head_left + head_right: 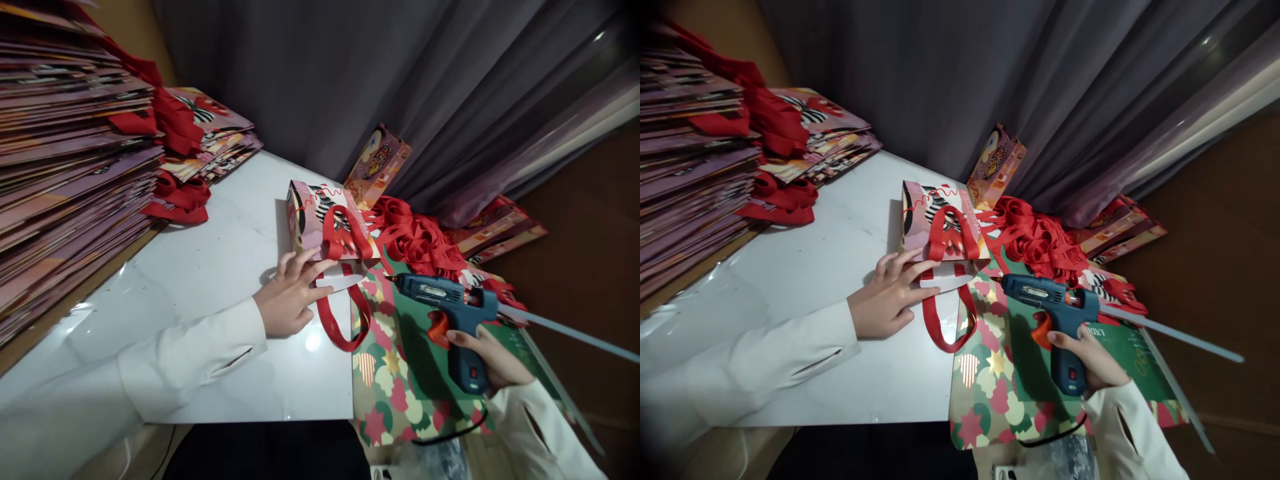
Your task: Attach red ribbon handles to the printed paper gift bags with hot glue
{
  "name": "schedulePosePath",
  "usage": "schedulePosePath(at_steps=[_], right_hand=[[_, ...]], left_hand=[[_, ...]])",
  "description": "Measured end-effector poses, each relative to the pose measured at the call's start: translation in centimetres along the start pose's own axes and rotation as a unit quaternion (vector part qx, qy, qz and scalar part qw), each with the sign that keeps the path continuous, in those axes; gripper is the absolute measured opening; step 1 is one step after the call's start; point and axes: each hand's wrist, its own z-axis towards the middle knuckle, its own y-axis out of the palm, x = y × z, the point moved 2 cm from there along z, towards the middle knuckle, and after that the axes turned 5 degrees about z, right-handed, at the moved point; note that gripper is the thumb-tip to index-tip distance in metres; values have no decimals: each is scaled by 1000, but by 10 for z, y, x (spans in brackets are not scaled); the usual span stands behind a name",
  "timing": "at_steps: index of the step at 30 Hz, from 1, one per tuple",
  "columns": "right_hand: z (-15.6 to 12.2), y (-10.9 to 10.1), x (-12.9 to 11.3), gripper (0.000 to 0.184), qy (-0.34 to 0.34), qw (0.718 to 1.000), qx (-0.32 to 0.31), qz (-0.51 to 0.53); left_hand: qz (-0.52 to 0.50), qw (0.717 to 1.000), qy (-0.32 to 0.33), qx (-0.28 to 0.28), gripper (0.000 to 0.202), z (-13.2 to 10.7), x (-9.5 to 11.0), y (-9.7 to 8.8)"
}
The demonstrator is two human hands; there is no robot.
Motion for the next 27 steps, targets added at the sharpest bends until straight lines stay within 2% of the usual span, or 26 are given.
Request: schedulePosePath(at_steps=[4,7,11,16,19,21,23,25,27], right_hand=[[17,-3,23,34,59,997,-6,59],[27,0,34,30,64,992,21,102],[29,11,39,27,54,990,60,115],[32,11,36,33,22,994,108,6],[36,0,33,37,-45,989,88,-109],[36,-6,29,38,-126,963,75,-224],[32,-7,21,33,-185,912,93,-354],[25,0,8,25,-222,853,128,-455],[18,17,-9,20,-265,819,132,-492]], left_hand=[[42,999,-6,1,47,0,0,1],[71,997,-6,3,47,0,-1,1],[114,993,3,33,46,3,0,-1],[168,984,11,64,31,7,0,-4],[193,977,5,92,22,8,0,-8],[202,974,0,101,19,10,1,-11],[210,972,-2,101,17,11,3,-14],[217,970,0,110,14,12,5,-15],[222,967,-4,125,11,13,6,-14]])
